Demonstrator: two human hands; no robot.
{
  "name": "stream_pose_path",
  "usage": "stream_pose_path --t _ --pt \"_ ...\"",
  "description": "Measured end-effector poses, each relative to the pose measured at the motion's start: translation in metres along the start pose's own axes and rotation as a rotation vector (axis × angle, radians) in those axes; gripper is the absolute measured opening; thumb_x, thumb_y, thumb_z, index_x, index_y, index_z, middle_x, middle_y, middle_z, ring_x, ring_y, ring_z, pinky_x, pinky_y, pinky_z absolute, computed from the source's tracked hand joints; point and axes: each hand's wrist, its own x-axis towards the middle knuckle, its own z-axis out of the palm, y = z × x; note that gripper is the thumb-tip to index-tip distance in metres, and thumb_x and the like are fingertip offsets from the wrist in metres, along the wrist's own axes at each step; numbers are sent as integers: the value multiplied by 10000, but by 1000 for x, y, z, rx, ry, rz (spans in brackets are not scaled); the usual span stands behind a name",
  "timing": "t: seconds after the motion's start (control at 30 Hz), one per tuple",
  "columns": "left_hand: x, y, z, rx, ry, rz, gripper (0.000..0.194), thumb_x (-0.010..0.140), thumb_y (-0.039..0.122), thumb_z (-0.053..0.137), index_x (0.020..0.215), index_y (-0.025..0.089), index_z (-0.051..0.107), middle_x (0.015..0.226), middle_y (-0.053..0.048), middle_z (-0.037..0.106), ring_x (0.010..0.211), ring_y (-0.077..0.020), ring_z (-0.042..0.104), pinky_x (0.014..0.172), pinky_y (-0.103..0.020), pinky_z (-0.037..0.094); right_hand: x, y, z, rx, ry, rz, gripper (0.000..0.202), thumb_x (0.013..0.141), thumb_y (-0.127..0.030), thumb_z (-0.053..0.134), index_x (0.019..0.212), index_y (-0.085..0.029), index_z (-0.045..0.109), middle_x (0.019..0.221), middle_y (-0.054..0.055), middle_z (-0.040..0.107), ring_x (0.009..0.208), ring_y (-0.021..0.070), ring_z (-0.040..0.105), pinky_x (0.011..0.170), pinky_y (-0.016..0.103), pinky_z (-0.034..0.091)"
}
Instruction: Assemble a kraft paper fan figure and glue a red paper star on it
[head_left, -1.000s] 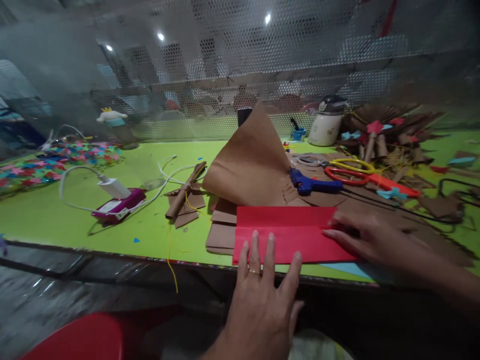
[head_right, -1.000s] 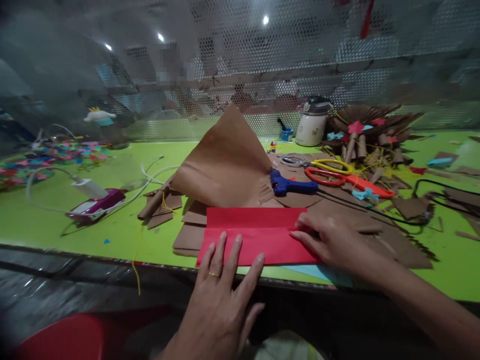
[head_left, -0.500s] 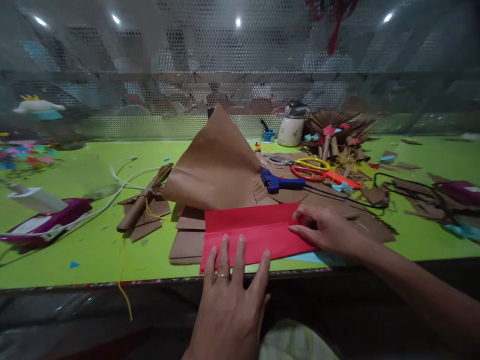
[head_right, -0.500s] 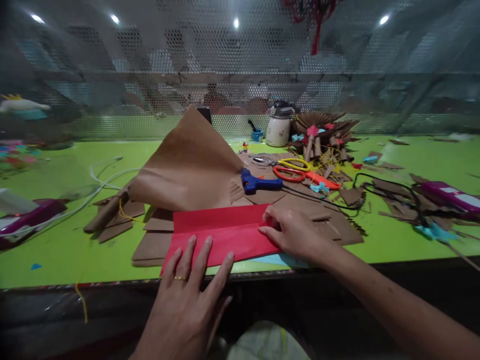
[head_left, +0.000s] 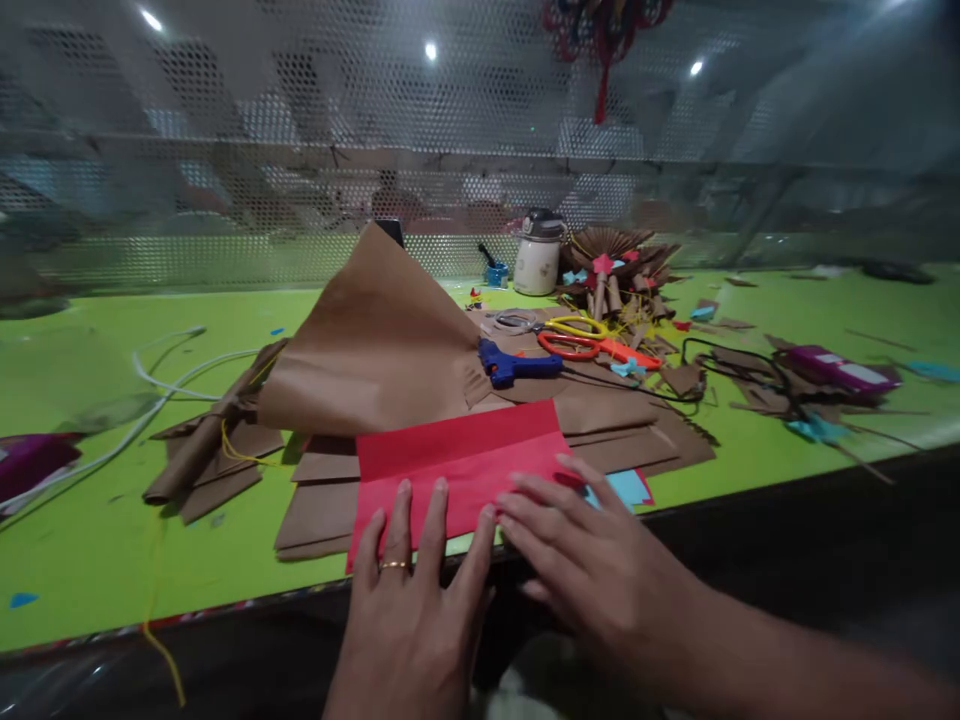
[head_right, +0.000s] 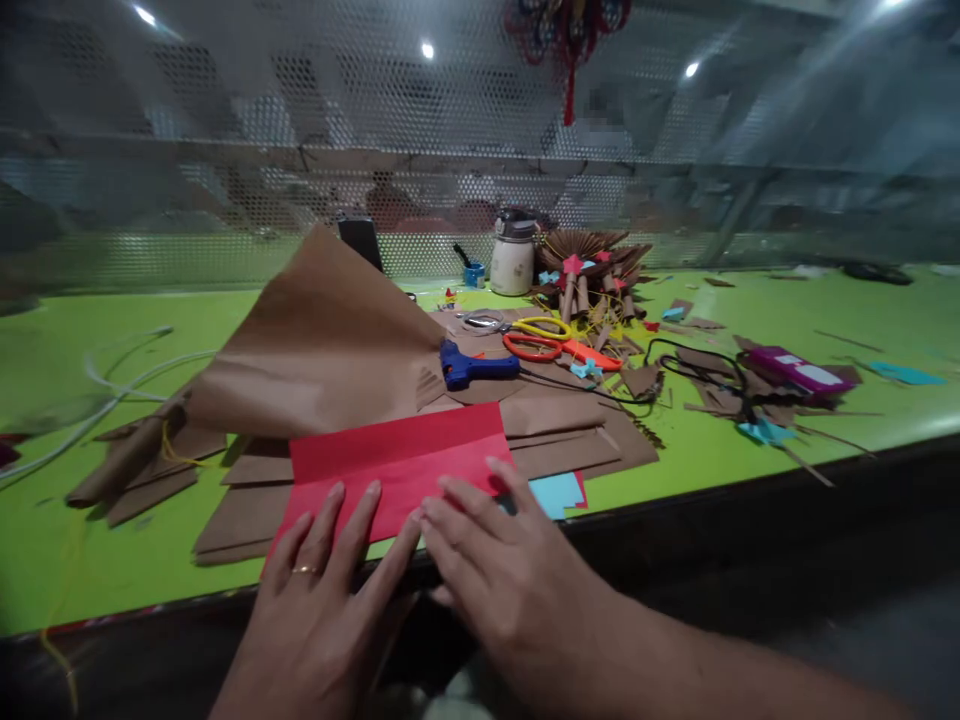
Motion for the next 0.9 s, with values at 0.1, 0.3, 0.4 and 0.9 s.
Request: stream_pose_path --t 0.1,0.3,0.4,0.9 --pt "1 1 0 -28 -21 -28 431 747 381 544 1165 277 538 1296 -156 430 1212 -396 311 931 -562 254 -1 -13 12 -2 -70 15 456 874 -331 400 1250 -73 412 1302 137 440 1242 261 314 1024 533 170" --pt "4 1 -1 -50 14 7 421 741 402 548 1147 291 556 1279 -99 471 1193 -398 333 915 -562 271 -6 -11 19 -9 -101 73 573 860 -419 393 1301 -55 345 1351 147 370 1281 273 241 1027 484 230" --pt "4 4 -2 -70 -12 -35 426 732 398 566 1141 278 565 1282 -88 471 1213 -385 309 948 -553 242 -9 -11 18 -8 -103 78 581 858 -426 391 1304 -56 341 1357 147 359 1285 278 230 1027 491 232" --pt "5 8 -5 -83 -29 -54 445 698 414 605 1133 331 559 1287 -83 461 1238 -373 273 969 -563 192 -26 -11 21 -122 7 218 476 840 -345 461 1214 -51 464 1286 158 455 1252 287 303 1034 516 225"
